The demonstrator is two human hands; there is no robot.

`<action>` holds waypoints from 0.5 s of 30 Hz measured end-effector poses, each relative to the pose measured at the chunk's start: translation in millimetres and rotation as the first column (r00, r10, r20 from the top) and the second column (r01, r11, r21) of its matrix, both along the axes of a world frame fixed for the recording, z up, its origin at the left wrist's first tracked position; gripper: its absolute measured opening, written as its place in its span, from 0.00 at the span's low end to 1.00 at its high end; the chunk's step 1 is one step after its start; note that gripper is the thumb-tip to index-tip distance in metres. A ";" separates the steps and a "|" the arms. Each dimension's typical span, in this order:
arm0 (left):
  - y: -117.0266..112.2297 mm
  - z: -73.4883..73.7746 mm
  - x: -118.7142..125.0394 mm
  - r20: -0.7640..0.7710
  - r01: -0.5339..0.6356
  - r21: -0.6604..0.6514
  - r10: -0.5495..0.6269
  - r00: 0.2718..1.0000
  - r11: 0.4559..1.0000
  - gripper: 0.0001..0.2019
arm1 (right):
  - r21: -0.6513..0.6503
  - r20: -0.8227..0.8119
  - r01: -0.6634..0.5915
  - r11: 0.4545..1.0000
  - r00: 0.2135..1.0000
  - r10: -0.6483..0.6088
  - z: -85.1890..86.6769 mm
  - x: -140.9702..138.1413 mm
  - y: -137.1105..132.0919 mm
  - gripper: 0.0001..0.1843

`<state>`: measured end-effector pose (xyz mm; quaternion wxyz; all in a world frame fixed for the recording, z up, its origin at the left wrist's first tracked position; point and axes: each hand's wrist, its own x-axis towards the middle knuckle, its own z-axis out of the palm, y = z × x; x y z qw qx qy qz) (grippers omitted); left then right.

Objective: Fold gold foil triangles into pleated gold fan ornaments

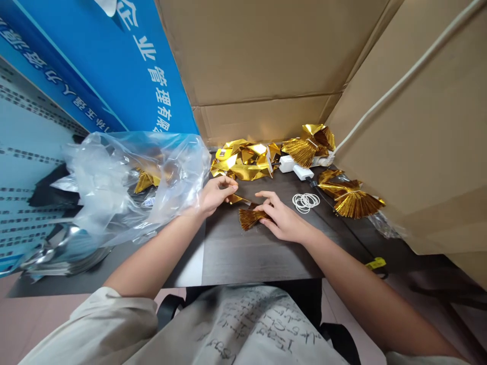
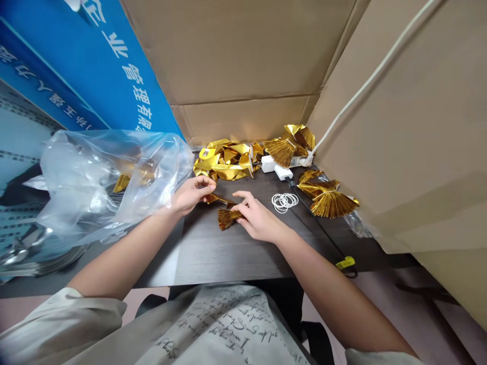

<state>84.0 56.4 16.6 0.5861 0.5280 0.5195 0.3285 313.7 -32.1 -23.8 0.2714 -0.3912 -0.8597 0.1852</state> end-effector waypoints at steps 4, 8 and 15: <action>-7.1 -6.3 2.0 -0.098 0.047 0.018 -0.045 0.994 0.999 0.09 | -0.008 0.003 -0.042 0.999 0.999 0.042 -1.7 -1.7 1.6 0.15; -6.8 -8.2 -3.0 -0.218 0.264 0.178 -0.223 0.950 0.948 0.14 | -0.034 -0.023 -0.017 0.999 1.000 0.016 -4.7 -2.4 4.0 0.14; -4.2 -5.7 -12.8 -0.424 0.443 0.387 -0.270 0.864 0.809 0.09 | -0.051 -0.027 0.019 0.999 0.999 -0.020 -4.6 -1.4 5.6 0.13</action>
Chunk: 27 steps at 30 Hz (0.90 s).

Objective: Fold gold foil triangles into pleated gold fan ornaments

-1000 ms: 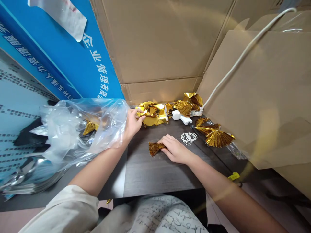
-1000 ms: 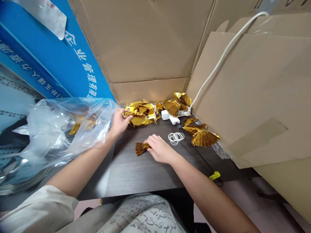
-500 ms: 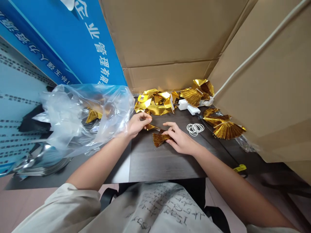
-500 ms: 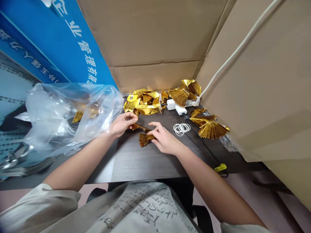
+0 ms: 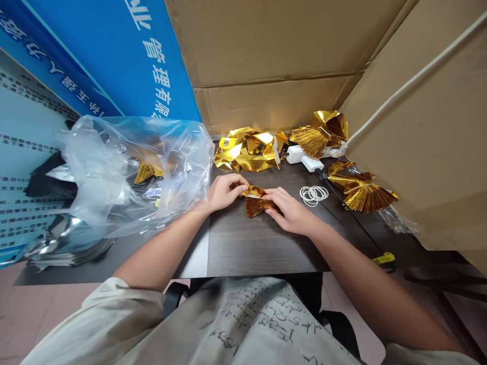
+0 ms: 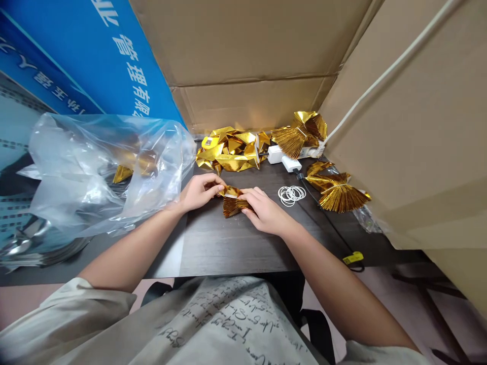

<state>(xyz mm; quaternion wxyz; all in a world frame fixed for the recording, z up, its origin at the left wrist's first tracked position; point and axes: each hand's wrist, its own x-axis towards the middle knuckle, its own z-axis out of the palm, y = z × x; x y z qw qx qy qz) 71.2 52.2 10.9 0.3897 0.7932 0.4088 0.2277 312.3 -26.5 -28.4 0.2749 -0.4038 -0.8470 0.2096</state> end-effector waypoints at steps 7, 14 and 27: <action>-1.5 -2.3 2.4 -0.089 -0.069 0.119 0.080 0.993 0.991 0.09 | 0.031 -0.018 0.013 0.999 1.000 -0.013 3.9 2.0 -4.1 0.14; 1.1 -11.2 -0.1 -0.199 -0.007 0.225 0.053 0.979 0.974 0.08 | -0.052 0.020 -0.057 0.997 0.998 0.058 7.9 4.0 -5.4 0.14; 7.0 -17.9 -7.6 -0.340 0.196 0.299 -0.087 0.936 0.934 0.12 | -0.039 0.049 0.006 0.999 0.999 -0.004 7.0 4.4 -6.2 0.13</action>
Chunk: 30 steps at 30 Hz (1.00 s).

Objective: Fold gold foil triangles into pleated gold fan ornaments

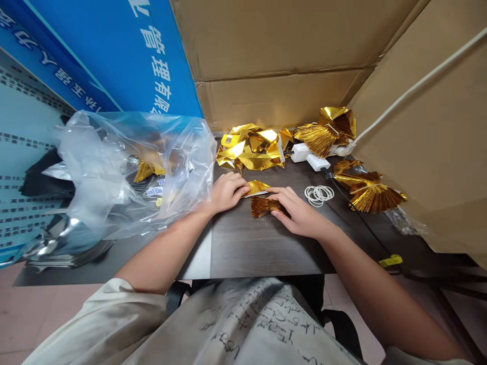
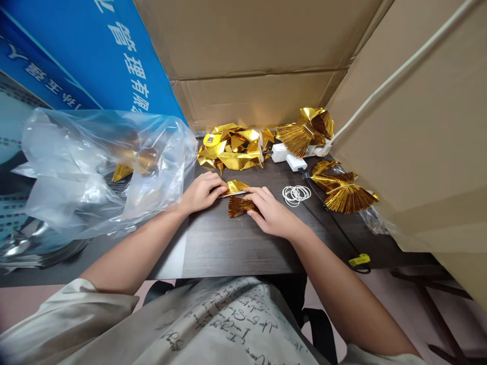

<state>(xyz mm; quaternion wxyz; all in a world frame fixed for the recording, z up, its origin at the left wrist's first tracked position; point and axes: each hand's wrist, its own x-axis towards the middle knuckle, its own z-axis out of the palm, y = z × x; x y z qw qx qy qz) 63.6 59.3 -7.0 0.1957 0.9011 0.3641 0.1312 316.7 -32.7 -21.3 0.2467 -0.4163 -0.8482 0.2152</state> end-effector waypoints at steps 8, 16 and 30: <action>-1.0 3.6 -5.5 -0.028 0.048 0.052 -0.046 0.999 0.998 0.14 | -0.014 -0.010 0.011 1.000 1.000 -0.012 0.8 -0.5 0.8 0.14; 0.5 -1.5 -4.2 0.002 0.044 0.057 -0.045 0.999 0.997 0.11 | -0.058 -0.013 0.003 0.998 1.000 -0.003 -0.3 -0.3 5.6 0.15; 0.7 -4.6 -3.5 0.022 0.040 0.091 -0.043 0.999 0.995 0.10 | -0.094 0.021 0.004 0.996 1.000 -0.002 3.8 -0.5 7.3 0.16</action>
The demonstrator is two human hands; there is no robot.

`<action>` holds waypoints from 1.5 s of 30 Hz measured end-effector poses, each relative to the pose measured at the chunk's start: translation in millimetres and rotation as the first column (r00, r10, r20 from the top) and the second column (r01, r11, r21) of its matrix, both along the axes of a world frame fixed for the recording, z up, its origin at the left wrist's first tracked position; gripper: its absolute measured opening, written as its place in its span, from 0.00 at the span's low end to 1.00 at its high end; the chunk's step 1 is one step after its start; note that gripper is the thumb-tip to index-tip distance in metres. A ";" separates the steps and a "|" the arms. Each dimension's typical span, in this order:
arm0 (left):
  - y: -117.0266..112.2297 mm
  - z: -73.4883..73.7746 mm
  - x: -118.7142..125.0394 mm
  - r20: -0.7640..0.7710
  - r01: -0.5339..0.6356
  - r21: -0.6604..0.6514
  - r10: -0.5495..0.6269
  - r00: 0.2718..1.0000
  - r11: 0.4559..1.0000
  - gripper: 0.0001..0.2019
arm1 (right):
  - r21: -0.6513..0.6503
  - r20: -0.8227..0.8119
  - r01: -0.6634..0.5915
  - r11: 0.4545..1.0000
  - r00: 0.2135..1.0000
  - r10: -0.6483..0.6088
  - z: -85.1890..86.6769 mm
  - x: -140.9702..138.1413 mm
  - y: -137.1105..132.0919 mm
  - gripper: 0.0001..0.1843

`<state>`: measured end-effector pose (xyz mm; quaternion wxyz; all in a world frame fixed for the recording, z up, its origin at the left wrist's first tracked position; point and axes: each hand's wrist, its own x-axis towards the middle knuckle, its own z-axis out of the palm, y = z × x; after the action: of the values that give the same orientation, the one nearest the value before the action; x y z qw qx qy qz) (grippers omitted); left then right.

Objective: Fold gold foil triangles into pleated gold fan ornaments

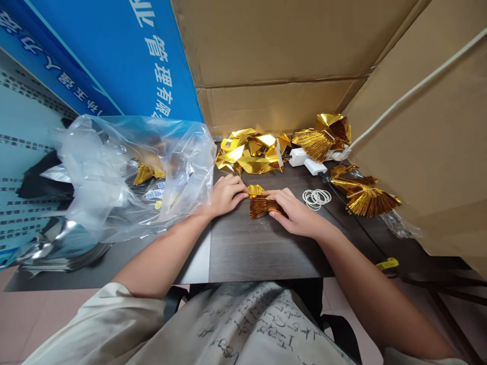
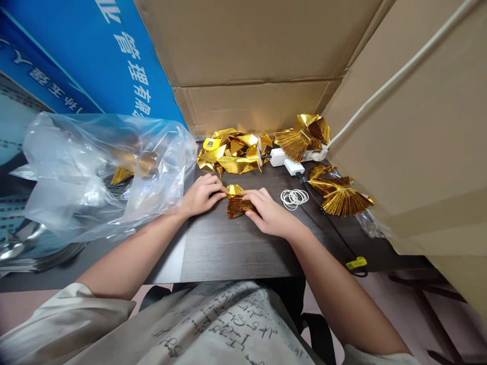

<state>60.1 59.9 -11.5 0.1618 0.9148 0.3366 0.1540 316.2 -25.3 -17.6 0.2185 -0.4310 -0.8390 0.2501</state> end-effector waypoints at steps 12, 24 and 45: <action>-14.7 18.8 19.3 -0.129 -0.339 -0.121 0.324 0.937 0.933 0.04 | 0.032 -0.011 0.019 0.999 1.000 -0.018 -1.7 -1.3 0.3 0.16; -30.2 27.6 32.7 -0.354 -0.476 0.030 0.455 0.817 0.879 0.13 | -0.025 -0.022 0.023 0.999 0.999 -0.024 -1.5 -2.6 -3.5 0.19; -15.3 0.8 24.7 0.184 -0.071 -0.230 0.115 0.976 0.971 0.03 | 0.053 0.108 0.085 0.995 0.990 -0.091 -4.5 -13.3 -4.9 0.12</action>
<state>84.9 44.7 -10.7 0.2878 0.8545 0.3766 0.2123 302.9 -30.2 -22.0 0.1929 -0.4753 -0.8358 0.1956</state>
